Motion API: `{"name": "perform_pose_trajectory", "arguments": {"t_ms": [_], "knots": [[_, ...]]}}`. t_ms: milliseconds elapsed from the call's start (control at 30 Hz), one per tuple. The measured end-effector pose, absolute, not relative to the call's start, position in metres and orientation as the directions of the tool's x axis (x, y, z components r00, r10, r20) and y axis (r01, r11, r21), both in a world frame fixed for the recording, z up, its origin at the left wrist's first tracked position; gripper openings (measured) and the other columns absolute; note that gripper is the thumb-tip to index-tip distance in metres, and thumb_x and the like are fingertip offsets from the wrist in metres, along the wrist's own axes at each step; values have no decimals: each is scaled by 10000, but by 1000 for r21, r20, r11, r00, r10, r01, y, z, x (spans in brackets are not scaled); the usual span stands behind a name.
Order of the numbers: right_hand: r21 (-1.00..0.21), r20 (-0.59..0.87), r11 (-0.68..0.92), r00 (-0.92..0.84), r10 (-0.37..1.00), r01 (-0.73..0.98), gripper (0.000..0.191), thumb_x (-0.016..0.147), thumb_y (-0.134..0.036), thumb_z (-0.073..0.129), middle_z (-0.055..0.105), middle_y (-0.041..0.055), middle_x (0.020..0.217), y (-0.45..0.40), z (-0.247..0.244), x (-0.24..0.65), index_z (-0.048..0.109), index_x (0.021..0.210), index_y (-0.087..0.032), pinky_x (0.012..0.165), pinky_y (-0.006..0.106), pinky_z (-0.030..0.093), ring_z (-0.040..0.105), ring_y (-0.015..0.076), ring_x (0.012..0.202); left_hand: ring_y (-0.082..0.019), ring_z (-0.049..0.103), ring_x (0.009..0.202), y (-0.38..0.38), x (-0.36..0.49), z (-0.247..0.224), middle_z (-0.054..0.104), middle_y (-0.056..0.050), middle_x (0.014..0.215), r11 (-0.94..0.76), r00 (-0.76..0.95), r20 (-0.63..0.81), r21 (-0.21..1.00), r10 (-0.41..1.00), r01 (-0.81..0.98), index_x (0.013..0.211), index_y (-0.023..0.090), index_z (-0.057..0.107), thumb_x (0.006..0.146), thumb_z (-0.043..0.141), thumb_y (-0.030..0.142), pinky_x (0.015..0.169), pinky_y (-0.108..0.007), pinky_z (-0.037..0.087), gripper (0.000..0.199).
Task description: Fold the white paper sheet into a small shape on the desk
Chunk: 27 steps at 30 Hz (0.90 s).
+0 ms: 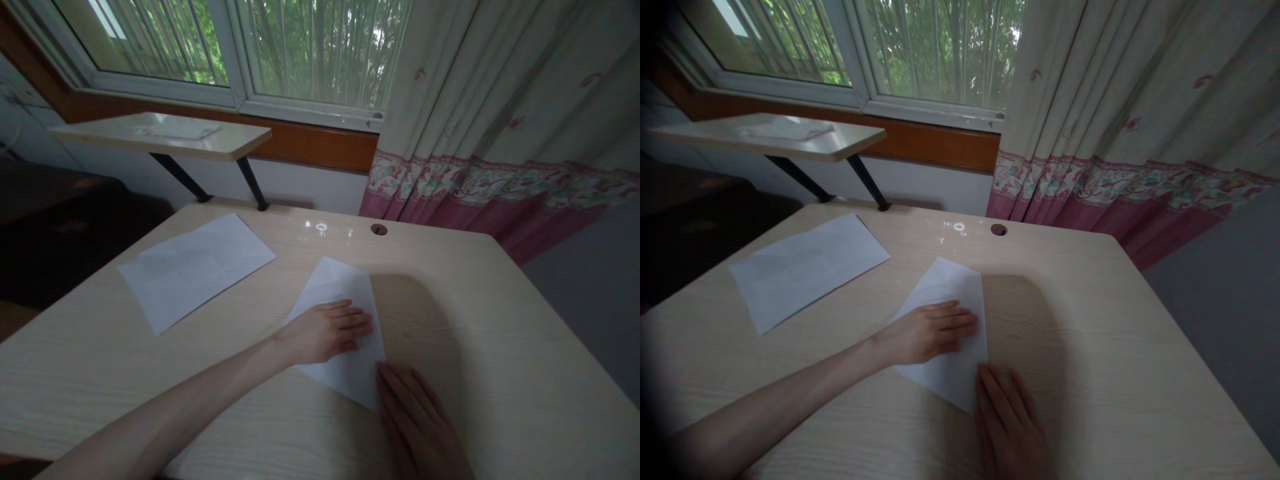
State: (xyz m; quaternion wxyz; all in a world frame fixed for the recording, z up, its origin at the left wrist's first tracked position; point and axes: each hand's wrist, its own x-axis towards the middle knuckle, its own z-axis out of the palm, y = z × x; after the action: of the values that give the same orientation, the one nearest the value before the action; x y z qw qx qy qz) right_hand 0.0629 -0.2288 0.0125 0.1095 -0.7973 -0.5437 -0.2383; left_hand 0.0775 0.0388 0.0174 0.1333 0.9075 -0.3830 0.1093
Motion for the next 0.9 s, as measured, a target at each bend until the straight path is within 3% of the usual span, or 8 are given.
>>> {"name": "perform_pose_trajectory", "arguments": {"t_ms": [300,500,667,900], "knots": [[38,513,-417,340,788,908,483,946,-183,393,653,65,1240,-230,7,61,426,1426,-136,884,306,532,632,194,1109,-229,407,1360,39,74,20,530,-86,1394,-674,756,268,343,-598,-655,1304,128,563,999,454,302,1149,-357,334,367],[126,497,-428,316,808,895,439,945,-177,373,636,97,1261,-229,7,59,489,1355,-71,888,341,516,608,218,1143,-241,395,1368,38,73,19,532,-88,1392,-662,767,272,390,-581,-640,1290,124,577,984,487,291,1150,-371,338,360],[115,473,-418,321,821,901,411,919,-158,395,609,92,1302,-231,6,60,556,1289,-82,934,334,488,567,220,1197,-238,392,1370,38,74,19,530,-98,1392,-652,768,269,411,-581,-637,1307,124,561,980,496,284,1146,-372,343,370],[69,451,-422,349,821,904,473,923,-179,413,577,73,1343,-234,8,62,479,1387,-118,937,335,501,558,218,1212,-234,380,1377,38,74,17,528,-91,1395,-648,765,276,410,-582,-642,1310,124,557,988,480,289,1147,-376,343,370]]}}
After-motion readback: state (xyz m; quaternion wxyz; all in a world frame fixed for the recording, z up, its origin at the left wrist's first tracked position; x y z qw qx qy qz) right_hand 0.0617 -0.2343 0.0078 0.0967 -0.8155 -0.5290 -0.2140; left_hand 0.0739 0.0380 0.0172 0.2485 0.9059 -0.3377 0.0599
